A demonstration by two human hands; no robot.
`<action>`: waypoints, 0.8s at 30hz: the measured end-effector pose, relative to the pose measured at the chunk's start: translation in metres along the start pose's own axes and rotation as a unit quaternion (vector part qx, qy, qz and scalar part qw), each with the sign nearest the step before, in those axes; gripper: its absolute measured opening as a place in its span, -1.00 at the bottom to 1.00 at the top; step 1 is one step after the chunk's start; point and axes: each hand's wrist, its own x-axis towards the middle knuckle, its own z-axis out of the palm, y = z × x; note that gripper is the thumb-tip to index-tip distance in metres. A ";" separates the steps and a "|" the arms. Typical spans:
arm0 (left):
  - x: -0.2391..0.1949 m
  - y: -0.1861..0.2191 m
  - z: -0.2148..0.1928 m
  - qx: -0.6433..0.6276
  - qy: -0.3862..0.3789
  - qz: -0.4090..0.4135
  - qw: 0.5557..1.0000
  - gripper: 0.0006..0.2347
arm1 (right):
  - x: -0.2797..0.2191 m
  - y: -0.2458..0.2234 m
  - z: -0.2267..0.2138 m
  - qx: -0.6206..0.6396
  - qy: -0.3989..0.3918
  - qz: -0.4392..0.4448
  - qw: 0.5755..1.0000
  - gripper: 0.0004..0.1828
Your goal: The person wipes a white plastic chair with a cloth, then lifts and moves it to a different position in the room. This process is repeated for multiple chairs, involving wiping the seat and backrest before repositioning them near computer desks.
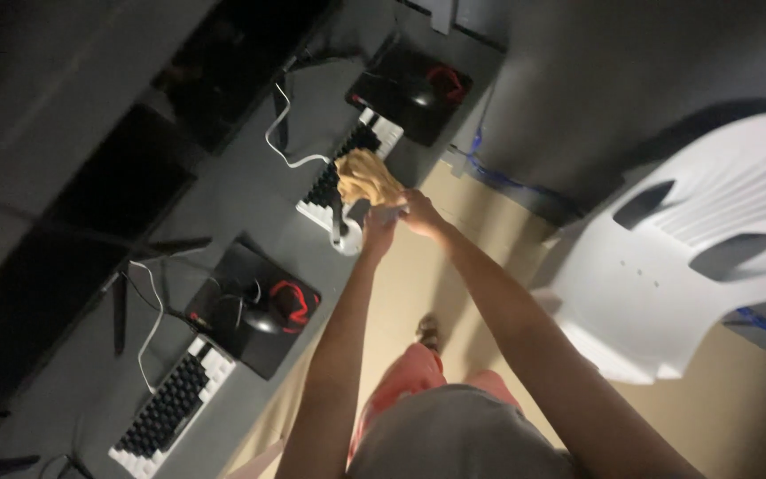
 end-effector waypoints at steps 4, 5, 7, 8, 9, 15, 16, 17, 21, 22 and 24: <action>0.024 -0.017 0.017 0.092 0.030 0.057 0.994 -0.56 | 0.038 0.029 0.026 -0.022 0.078 -0.003 0.997 -0.28; 0.022 -0.013 0.019 0.046 0.046 0.056 0.996 -0.57 | 0.026 0.000 0.005 -0.001 0.049 0.069 0.996 -0.24; 0.021 -0.003 0.018 0.001 0.063 0.052 0.997 -0.58 | 0.016 -0.024 -0.009 0.020 0.018 0.141 0.990 -0.19; 0.023 0.002 0.015 -0.098 0.070 -0.058 0.991 -0.58 | 0.018 -0.020 -0.003 0.086 -0.011 0.180 0.980 -0.23; 0.026 0.009 0.014 -0.198 0.075 -0.165 0.963 -0.59 | 0.019 -0.015 0.001 0.151 -0.039 0.219 0.963 -0.26; 0.028 0.002 0.010 -0.177 0.059 -0.248 0.951 -0.71 | -0.014 -0.031 -0.039 0.405 0.020 0.068 0.912 -0.51; 0.027 0.023 -0.003 -0.179 0.063 -0.249 0.950 -0.71 | -0.016 -0.034 -0.048 0.403 0.017 0.066 0.912 -0.51; 0.026 0.044 -0.014 -0.187 0.054 -0.213 0.958 -0.70 | -0.019 -0.037 -0.057 0.471 0.038 0.082 0.877 -0.55; 0.010 0.116 -0.046 -0.088 0.065 -0.081 0.991 -0.71 | -0.038 -0.040 -0.086 0.513 0.120 0.093 0.845 -0.70; 0.004 0.136 -0.057 -0.087 0.067 -0.083 0.991 -0.71 | -0.043 -0.047 -0.094 0.514 0.118 0.093 0.845 -0.70; -0.007 0.176 -0.078 0.014 0.096 -0.036 0.995 -0.73 | -0.053 -0.059 -0.112 0.407 0.133 0.083 0.900 -0.66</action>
